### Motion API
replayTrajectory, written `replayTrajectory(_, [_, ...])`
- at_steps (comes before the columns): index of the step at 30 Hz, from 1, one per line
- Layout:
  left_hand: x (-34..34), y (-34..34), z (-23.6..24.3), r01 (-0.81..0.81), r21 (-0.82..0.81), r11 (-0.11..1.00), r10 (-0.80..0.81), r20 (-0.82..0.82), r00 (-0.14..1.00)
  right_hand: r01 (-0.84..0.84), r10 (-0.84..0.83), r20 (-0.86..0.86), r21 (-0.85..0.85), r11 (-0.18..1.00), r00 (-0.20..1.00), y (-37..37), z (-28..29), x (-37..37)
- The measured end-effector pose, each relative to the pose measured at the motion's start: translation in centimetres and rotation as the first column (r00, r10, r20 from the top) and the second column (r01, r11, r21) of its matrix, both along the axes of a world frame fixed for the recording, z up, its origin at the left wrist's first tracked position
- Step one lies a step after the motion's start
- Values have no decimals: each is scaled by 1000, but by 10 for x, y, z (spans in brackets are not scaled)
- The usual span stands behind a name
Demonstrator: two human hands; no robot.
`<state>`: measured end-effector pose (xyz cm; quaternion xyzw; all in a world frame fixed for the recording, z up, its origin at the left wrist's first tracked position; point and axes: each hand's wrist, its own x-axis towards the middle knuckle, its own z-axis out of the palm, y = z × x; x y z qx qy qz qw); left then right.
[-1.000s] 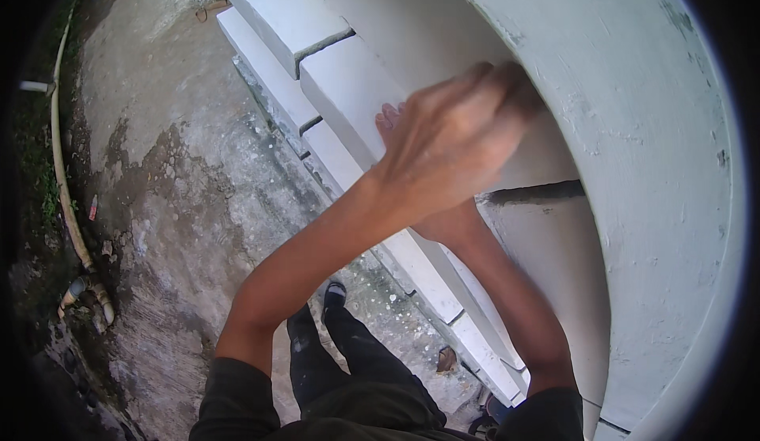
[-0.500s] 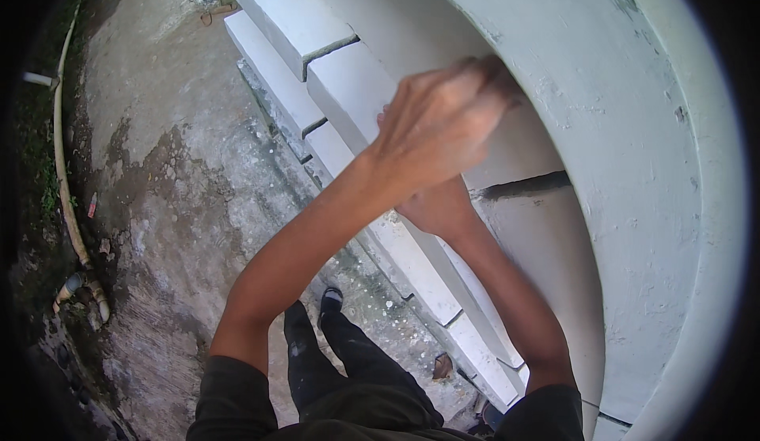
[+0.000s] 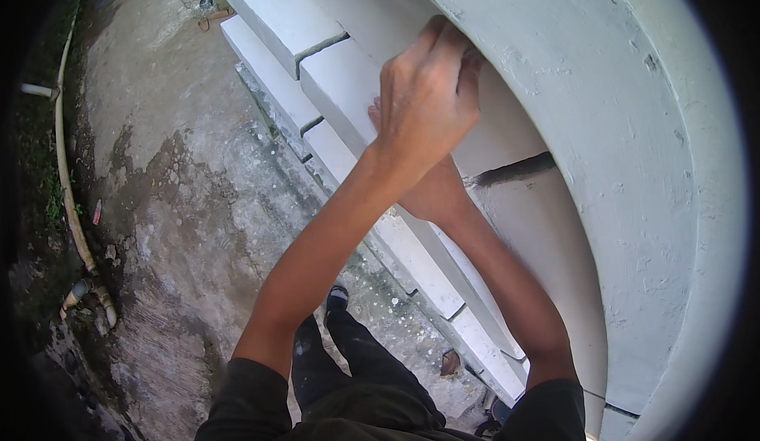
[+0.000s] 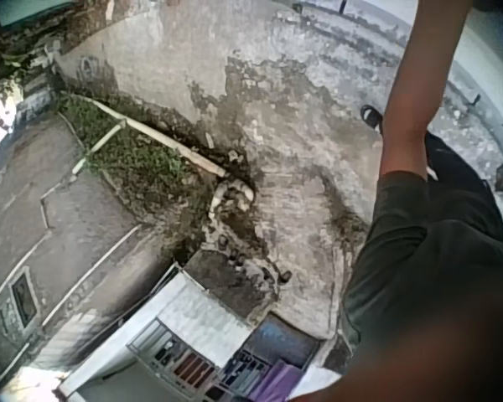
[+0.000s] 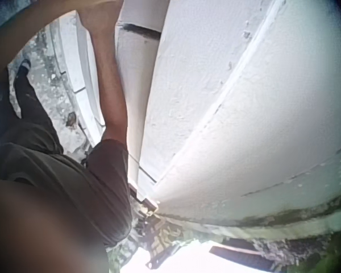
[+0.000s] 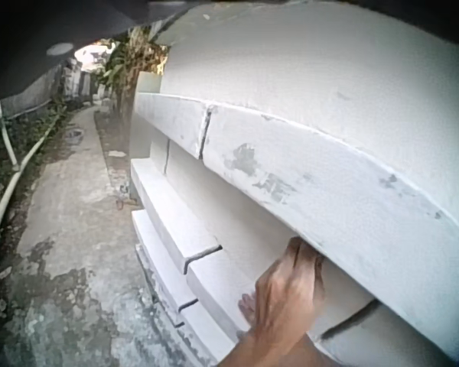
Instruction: Apply filler or plaster to cracks in a white wall using a small tool and wiping with a cloth.
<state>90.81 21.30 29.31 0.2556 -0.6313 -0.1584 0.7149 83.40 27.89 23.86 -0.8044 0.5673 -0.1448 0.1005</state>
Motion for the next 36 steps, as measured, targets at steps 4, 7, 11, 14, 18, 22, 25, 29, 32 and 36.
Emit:
replayTrajectory(4, [-3,43,-9,190,-101,977,-172,164,971,-47,22,-119,-209,977,993,-3,3,-9])
replayTrajectory(7, [10,44,-18,205,167,964,-211,18,977,-30,55,369,-75,997,928,8,16,-10])
replayTrajectory(11, [94,17,-24,179,529,829,-9,-308,951,-74,94,72,-242,967,993,27,36,-4])
replayTrajectory(14, [102,19,-26,133,566,813,-1,-227,974,92,-38,196,-274,957,980,42,51,10])
replayTrajectory(18, [63,29,-48,455,600,658,-240,-406,882,165,-92,211,-363,917,973,21,50,28])
replayTrajectory(22, [72,24,-51,658,581,480,-337,-570,749,99,-43,137,-433,896,990,0,53,19])
replayTrajectory(25, [87,13,-43,423,677,602,-381,-222,897,154,-163,-5,-306,939,987,-15,61,19])
replayTrajectory(29, [108,-25,-36,-204,512,835,-17,394,919,58,-209,-335,-409,911,919,-47,38,15])
replayTrajectory(32, [137,-70,-79,-379,109,919,216,666,714,-18,-197,-475,-411,911,857,-49,33,37])
replayTrajectory(36, [132,-78,-96,-286,294,912,-33,748,663,-97,-199,-611,-416,904,766,-37,44,25])
